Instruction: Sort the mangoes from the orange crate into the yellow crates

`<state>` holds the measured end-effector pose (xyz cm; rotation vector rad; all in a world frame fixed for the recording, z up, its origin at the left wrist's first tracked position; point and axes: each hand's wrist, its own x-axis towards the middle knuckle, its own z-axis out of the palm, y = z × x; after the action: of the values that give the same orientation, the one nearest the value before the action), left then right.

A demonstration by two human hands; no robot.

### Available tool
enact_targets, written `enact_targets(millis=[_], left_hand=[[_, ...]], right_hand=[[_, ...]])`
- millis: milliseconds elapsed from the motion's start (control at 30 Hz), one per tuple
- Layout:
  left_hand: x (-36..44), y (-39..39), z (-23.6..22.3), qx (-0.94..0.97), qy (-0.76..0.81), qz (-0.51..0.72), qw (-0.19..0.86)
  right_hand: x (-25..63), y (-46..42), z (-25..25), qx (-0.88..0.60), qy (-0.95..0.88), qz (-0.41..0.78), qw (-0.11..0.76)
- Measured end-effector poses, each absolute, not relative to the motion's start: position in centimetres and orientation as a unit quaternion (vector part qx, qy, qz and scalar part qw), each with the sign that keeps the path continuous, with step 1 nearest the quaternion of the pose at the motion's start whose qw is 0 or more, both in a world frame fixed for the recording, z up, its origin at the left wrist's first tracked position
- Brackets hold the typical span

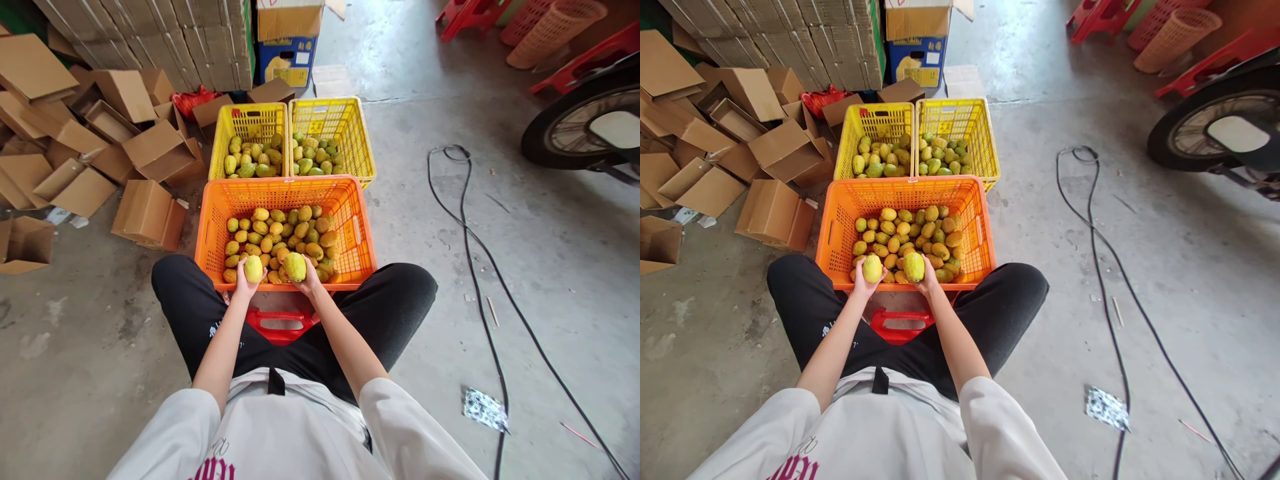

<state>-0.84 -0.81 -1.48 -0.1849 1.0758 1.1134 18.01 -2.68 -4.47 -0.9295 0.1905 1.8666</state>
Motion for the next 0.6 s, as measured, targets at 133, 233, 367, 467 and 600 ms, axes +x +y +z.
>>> enact_targets(millis=[133,233,367,467,600], left_hand=[[-0.8,-0.7,-1.9,-0.101,0.472,0.505,0.715],[-0.8,-0.6,-2.2,-0.118,0.471,0.507,0.712],[-0.7,-0.4,-2.5,-0.123,0.477,0.501,0.712],[-0.9,-0.5,-2.5,-0.107,0.475,0.487,0.725],[-1.0,-0.8,-2.0,-0.065,0.461,0.474,0.747]], right_hand=[[18.2,-2.7,-5.2,-0.378,0.082,0.772,0.505],[17.9,-2.6,-5.6,-0.371,0.096,0.772,0.507],[17.5,-2.5,-5.5,-0.367,0.1,0.768,0.515],[17.5,-2.7,-4.8,-0.376,0.085,0.773,0.503],[17.6,-2.8,-3.5,-0.382,0.084,0.774,0.497]])
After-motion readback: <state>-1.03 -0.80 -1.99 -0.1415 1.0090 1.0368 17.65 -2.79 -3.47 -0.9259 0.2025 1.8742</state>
